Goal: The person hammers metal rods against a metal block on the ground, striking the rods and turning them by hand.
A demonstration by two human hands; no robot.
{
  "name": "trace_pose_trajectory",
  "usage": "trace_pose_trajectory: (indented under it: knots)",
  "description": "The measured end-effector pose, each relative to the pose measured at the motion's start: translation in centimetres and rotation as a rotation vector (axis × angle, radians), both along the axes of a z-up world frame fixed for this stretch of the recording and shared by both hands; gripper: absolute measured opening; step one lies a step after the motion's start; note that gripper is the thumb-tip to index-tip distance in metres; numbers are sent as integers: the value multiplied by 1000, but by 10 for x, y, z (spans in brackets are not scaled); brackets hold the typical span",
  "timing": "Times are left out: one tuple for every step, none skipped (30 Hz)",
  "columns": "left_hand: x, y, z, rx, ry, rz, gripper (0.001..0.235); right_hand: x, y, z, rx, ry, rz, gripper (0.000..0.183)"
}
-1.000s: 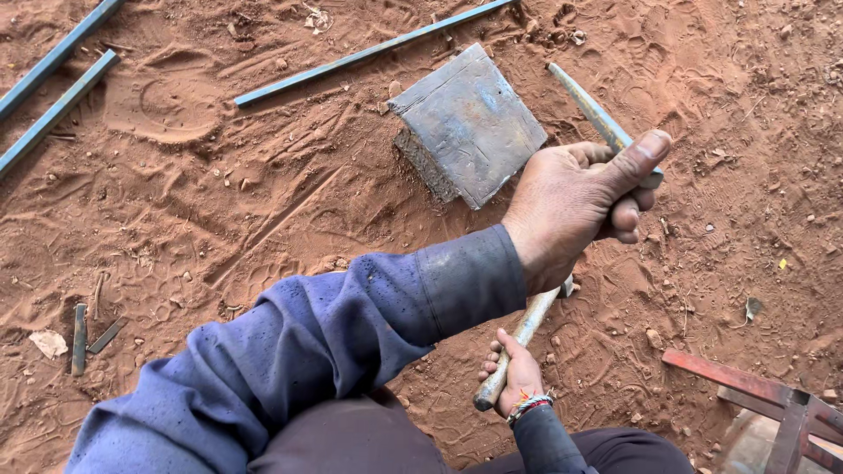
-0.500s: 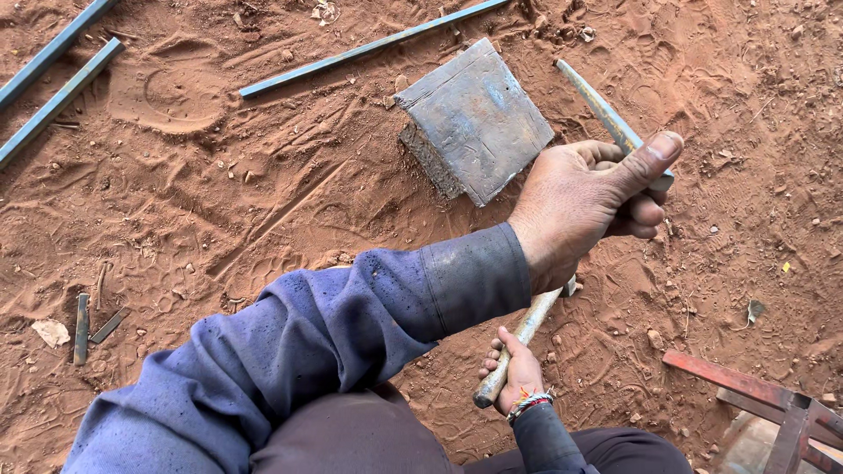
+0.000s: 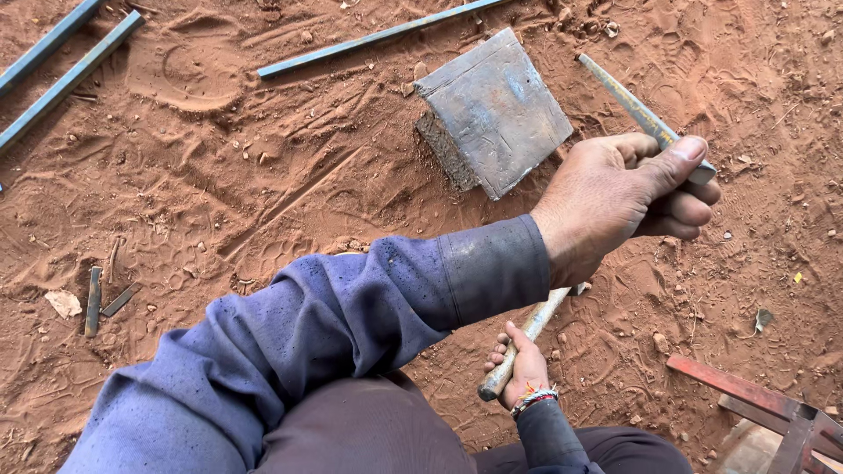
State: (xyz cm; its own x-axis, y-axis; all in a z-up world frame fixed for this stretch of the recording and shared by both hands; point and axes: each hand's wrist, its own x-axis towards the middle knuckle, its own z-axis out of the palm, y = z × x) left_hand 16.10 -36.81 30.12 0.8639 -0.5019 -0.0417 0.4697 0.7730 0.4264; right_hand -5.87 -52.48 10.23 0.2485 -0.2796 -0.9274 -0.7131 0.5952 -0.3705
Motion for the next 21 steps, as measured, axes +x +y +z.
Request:
trace_pose_trajectory:
  knots:
    - [0, -1, -1, -14, 0, -4, 40, -1, 0, 0, -2, 2, 1, 29]
    - [-1, -1, -2, -41, -16, -1, 40, -2, -1, -1, -4, 4, 2, 29]
    - [-1, -1, -4, -69, -33, 3, 41, -2, -1, -1, -10, 11, 0, 29]
    - [-1, -1, -5, -96, -51, 7, 41, -2, -2, -2, -16, 17, -1, 29]
    - [0, -2, -6, -92, -53, 4, 41, -2, -2, -2, -22, 22, -1, 29]
    - [1, -1, -7, -86, -56, 1, 41, -1, -2, -2, -21, 16, 4, 29]
    - [2, -1, -8, -81, -59, -1, 40, -1, -1, -2, -20, 11, 9, 29]
    - [2, -1, -8, -82, -60, -2, 40, -1, -1, -2, -19, 5, 13, 29]
    - [2, 0, -8, -83, -62, -3, 40, -1, 0, -2, -14, 8, 9, 30]
    - [2, 0, -8, -84, -64, -4, 40, -1, 0, -2, -10, 11, 4, 30]
    - [3, 1, -7, -88, -61, -5, 40, -1, 0, -2, -6, 14, 0, 30]
    - [3, 1, -6, -90, -59, -5, 40, -1, 1, -2, -15, 15, -1, 29]
    - [3, 3, -5, -93, -57, -5, 40, -1, 1, -2, -23, 17, -1, 29]
    - [3, 4, -3, -92, -58, -4, 39, -1, 1, -3, -32, 19, -1, 28]
    - [3, 7, -2, -91, -59, -2, 39, -1, 1, -3, -30, 21, -5, 28]
    - [3, 9, 0, -90, -60, -1, 39, -1, 1, -3, -27, 23, -8, 28]
    - [4, 11, 1, -71, -42, -15, 37, -1, 1, -3, -25, 25, -12, 29]
    - [6, 15, 2, -51, -27, -28, 35, 0, 1, -4, -21, 24, -12, 28]
    - [7, 20, 3, -31, -12, -41, 33, -1, 2, -4, -17, 23, -12, 28]
    - [7, 27, 2, 6, 4, -69, 33, 0, 2, -4, -13, 19, -12, 28]
    - [7, 37, 0, 44, 21, -97, 34, 0, 2, -4, -7, 20, -5, 29]
